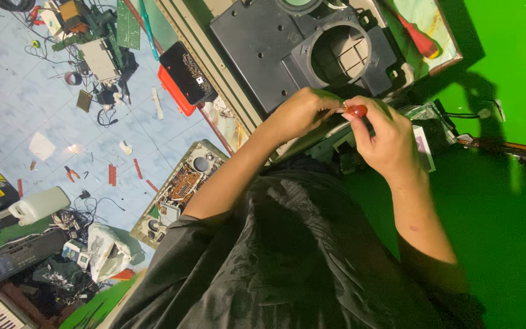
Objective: The person unscrews and removes components from an electronic device using a screwdriver, handling a small circuit board and screws by hand.
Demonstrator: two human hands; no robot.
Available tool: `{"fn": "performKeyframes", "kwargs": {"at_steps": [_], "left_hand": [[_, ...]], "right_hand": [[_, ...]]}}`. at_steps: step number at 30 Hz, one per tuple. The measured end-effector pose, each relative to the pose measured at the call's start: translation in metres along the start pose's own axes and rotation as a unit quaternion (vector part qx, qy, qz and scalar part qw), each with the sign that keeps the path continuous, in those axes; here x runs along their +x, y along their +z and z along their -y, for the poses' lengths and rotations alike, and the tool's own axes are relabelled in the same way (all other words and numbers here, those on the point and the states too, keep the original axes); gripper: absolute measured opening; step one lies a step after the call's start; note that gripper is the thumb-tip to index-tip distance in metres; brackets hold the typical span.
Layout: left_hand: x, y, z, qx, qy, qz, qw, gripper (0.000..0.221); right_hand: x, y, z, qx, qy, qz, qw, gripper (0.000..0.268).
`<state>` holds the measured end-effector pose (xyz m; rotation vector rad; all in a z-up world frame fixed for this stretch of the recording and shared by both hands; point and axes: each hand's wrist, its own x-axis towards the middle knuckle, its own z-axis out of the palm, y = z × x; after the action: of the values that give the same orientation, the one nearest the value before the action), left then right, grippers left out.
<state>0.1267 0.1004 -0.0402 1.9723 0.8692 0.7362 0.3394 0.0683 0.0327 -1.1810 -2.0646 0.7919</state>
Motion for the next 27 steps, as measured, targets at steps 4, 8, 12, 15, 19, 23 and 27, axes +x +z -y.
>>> {"fn": "performKeyframes", "kwargs": {"at_steps": [4,8,12,15,19,23,27], "left_hand": [[0.005,0.008,0.013,0.01,0.018,0.004,1.0,0.017],[0.002,0.01,0.019,0.014,0.013,0.009,1.0,0.019],[0.001,0.012,0.023,0.005,0.021,0.01,1.0,0.022],[0.001,0.014,0.022,0.022,0.007,0.017,1.0,0.021],[0.001,0.011,0.02,0.033,0.012,0.026,0.999,0.02],[0.0,0.012,0.02,0.033,0.019,0.024,0.999,0.029],[0.0,0.014,0.023,0.04,0.02,0.026,0.999,0.031]], "right_hand": [[-0.004,0.002,-0.012,0.002,-0.005,0.001,1.0,0.019],[-0.006,0.006,-0.018,0.011,0.0,0.004,1.0,0.019],[-0.007,0.006,-0.021,0.015,-0.004,0.003,1.0,0.018],[-0.005,0.005,-0.022,0.01,-0.011,0.006,1.0,0.017],[-0.005,0.007,-0.021,0.009,-0.008,-0.001,1.0,0.019],[-0.008,0.007,-0.019,0.013,-0.004,-0.002,1.0,0.019],[-0.006,0.007,-0.021,0.011,-0.001,-0.003,1.0,0.018]]}}
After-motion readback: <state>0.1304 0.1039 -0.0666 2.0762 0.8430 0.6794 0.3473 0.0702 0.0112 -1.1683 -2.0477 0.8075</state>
